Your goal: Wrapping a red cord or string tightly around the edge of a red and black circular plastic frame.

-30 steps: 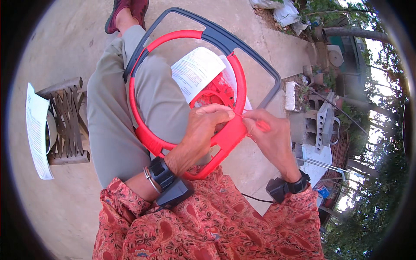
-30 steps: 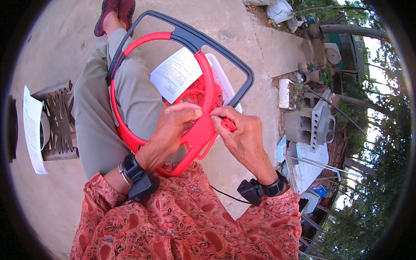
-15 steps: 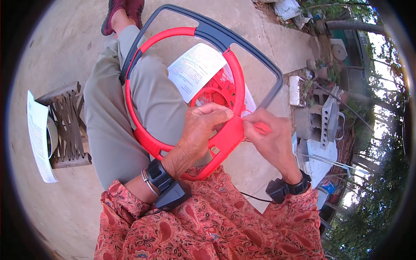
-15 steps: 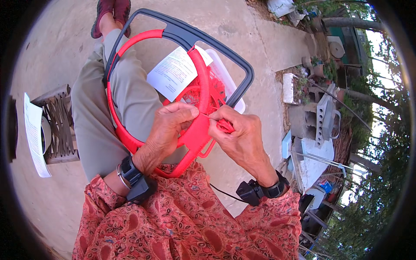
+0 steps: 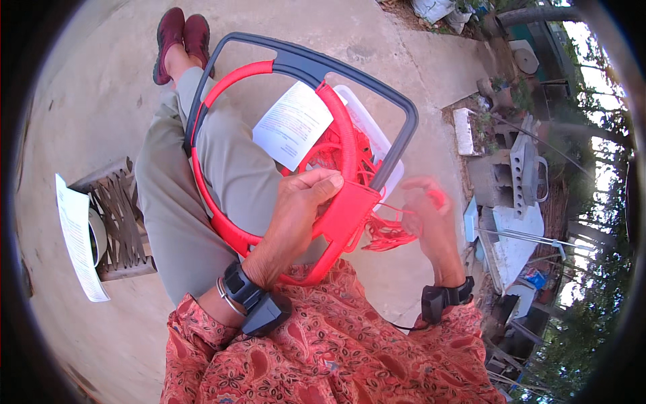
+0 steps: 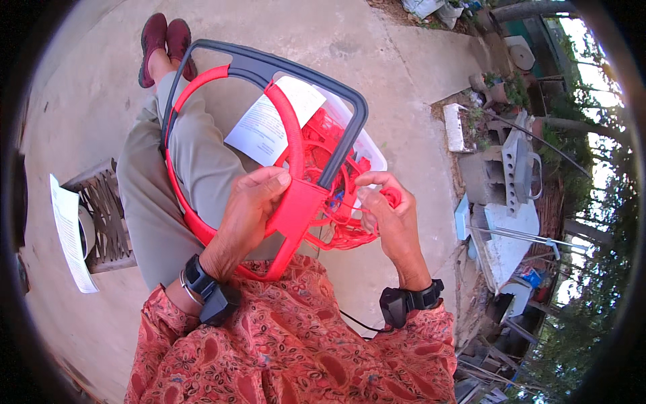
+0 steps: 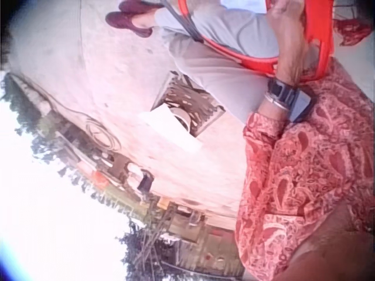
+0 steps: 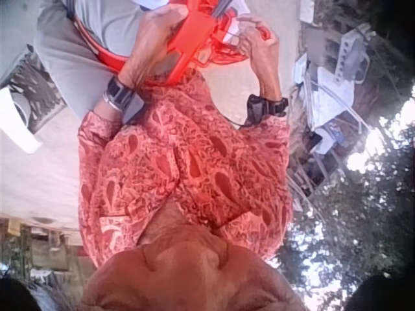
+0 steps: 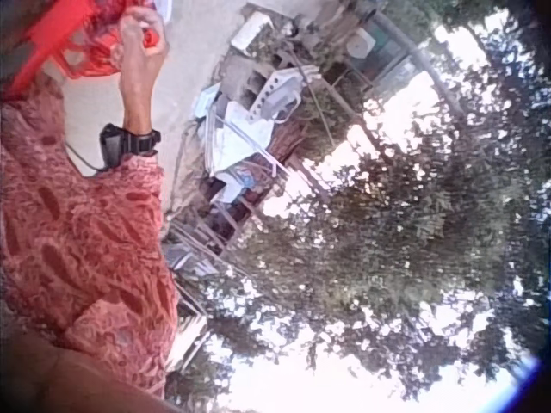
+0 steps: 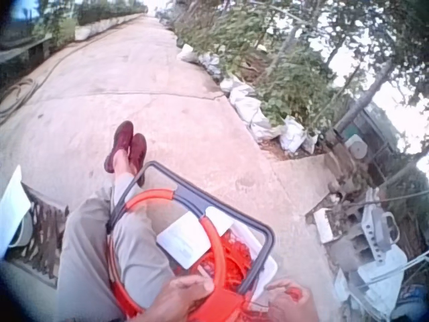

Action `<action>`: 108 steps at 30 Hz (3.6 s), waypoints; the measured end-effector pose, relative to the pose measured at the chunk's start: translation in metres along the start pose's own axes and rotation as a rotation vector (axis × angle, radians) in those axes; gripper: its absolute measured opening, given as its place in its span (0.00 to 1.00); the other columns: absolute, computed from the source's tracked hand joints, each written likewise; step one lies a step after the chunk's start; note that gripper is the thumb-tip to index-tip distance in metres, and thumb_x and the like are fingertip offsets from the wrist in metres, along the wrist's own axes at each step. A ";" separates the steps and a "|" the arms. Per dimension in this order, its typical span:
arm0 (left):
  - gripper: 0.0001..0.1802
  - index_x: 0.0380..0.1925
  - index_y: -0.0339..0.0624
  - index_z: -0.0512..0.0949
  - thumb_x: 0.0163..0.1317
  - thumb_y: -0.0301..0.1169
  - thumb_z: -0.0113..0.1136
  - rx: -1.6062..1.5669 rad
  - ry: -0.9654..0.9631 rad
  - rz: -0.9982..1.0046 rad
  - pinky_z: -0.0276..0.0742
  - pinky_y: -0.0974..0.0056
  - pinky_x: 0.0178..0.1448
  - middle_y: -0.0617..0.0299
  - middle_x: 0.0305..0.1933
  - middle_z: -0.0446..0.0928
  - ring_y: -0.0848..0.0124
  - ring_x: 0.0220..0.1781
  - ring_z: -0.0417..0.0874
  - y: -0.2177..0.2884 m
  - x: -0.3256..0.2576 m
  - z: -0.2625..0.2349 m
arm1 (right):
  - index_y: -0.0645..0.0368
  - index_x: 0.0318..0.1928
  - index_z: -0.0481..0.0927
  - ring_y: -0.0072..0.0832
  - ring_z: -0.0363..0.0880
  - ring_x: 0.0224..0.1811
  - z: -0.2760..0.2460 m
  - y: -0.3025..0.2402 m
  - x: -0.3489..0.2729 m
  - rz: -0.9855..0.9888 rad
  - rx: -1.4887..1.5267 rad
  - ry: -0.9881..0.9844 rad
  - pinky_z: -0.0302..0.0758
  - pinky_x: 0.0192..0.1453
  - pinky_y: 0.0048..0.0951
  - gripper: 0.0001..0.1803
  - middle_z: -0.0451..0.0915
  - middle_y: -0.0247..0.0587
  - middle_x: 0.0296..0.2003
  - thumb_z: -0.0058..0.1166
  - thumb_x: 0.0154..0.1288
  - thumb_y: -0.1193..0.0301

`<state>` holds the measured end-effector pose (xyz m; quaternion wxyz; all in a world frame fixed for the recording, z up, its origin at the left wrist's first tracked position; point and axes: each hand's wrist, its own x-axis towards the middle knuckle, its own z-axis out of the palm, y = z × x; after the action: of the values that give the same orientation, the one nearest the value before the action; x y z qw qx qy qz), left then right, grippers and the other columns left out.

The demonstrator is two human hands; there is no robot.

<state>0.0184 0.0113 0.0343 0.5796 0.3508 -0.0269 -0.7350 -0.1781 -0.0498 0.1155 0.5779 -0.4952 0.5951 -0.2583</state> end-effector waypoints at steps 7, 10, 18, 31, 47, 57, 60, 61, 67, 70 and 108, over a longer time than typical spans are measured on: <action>0.12 0.40 0.32 0.77 0.68 0.32 0.52 0.123 -0.002 0.090 0.78 0.71 0.38 0.61 0.34 0.80 0.76 0.32 0.81 0.008 -0.013 0.006 | 0.61 0.55 0.74 0.10 0.62 0.18 -0.004 0.016 0.004 0.047 0.004 -0.301 0.58 0.20 0.16 0.24 0.71 0.24 0.24 0.61 0.59 0.68; 0.12 0.41 0.32 0.76 0.68 0.32 0.51 0.152 0.000 0.112 0.78 0.71 0.38 0.61 0.34 0.80 0.76 0.32 0.81 0.011 -0.019 0.004 | 0.60 0.56 0.75 0.10 0.64 0.18 0.004 0.018 0.007 0.031 0.112 -0.406 0.58 0.21 0.16 0.25 0.73 0.25 0.26 0.63 0.58 0.66; 0.13 0.40 0.31 0.77 0.68 0.33 0.52 0.207 -0.053 0.142 0.76 0.72 0.38 0.61 0.33 0.80 0.77 0.32 0.80 0.010 -0.018 -0.010 | 0.59 0.28 0.73 0.13 0.58 0.14 0.017 0.040 0.007 0.229 0.519 -0.515 0.54 0.18 0.18 0.10 0.64 0.25 0.15 0.56 0.63 0.68; 0.14 0.37 0.31 0.77 0.68 0.34 0.52 0.166 -0.027 0.179 0.75 0.73 0.36 0.61 0.32 0.80 0.78 0.30 0.79 0.007 -0.020 -0.012 | 0.56 0.16 0.66 0.14 0.56 0.14 -0.003 0.024 -0.012 0.022 0.313 -0.355 0.53 0.19 0.21 0.17 0.60 0.25 0.12 0.53 0.61 0.71; 0.06 0.36 0.33 0.78 0.65 0.26 0.56 0.133 0.094 0.192 0.80 0.71 0.37 0.61 0.32 0.81 0.77 0.30 0.81 0.005 -0.017 -0.008 | 0.57 0.15 0.65 0.13 0.57 0.14 -0.004 0.025 -0.020 -0.009 0.254 -0.285 0.52 0.18 0.21 0.18 0.60 0.25 0.12 0.52 0.61 0.73; 0.12 0.41 0.32 0.77 0.67 0.32 0.54 0.138 0.034 0.214 0.81 0.69 0.37 0.57 0.34 0.82 0.72 0.31 0.84 0.000 -0.017 -0.010 | 0.59 0.16 0.67 0.14 0.57 0.13 -0.011 0.021 -0.016 -0.024 0.199 -0.184 0.53 0.18 0.21 0.15 0.62 0.26 0.12 0.53 0.58 0.73; 0.12 0.43 0.32 0.76 0.66 0.31 0.54 0.088 -0.021 0.194 0.82 0.66 0.39 0.55 0.36 0.81 0.69 0.33 0.84 0.000 -0.015 -0.014 | 0.60 0.16 0.68 0.14 0.57 0.13 -0.011 0.021 -0.014 -0.085 0.185 -0.195 0.53 0.18 0.22 0.15 0.63 0.26 0.12 0.53 0.58 0.74; 0.12 0.43 0.32 0.75 0.65 0.30 0.56 0.102 -0.084 0.137 0.83 0.64 0.39 0.54 0.37 0.81 0.66 0.33 0.84 0.002 -0.015 -0.014 | 0.60 0.16 0.68 0.14 0.57 0.13 -0.011 0.021 -0.013 -0.084 0.181 -0.195 0.53 0.18 0.22 0.15 0.63 0.26 0.12 0.53 0.58 0.74; 0.12 0.42 0.33 0.73 0.59 0.24 0.61 0.157 -0.312 -0.099 0.84 0.57 0.36 0.49 0.35 0.80 0.58 0.30 0.84 0.023 -0.011 0.000 | 0.59 0.15 0.67 0.14 0.57 0.13 -0.009 0.019 -0.013 -0.056 0.142 -0.165 0.52 0.18 0.22 0.15 0.63 0.27 0.11 0.53 0.58 0.74; 0.14 0.42 0.35 0.72 0.57 0.23 0.63 0.173 -0.317 -0.126 0.83 0.56 0.32 0.49 0.32 0.80 0.58 0.27 0.83 0.020 -0.008 -0.008 | 0.59 0.15 0.67 0.15 0.56 0.12 -0.006 0.019 -0.012 -0.053 0.198 -0.173 0.51 0.18 0.22 0.16 0.63 0.27 0.11 0.53 0.57 0.74; 0.10 0.41 0.35 0.78 0.63 0.30 0.60 0.059 -0.223 0.121 0.81 0.69 0.37 0.61 0.35 0.81 0.75 0.31 0.82 0.034 -0.022 -0.023 | 0.61 0.59 0.65 0.31 0.72 0.57 0.074 0.109 -0.058 -0.006 0.291 -0.708 0.66 0.64 0.37 0.26 0.74 0.45 0.51 0.56 0.62 0.72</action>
<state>0.0612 0.0274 0.0433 0.6056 0.2815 -0.1341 -0.7322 -0.1488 0.0621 0.0299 0.8112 -0.4682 0.3142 -0.1547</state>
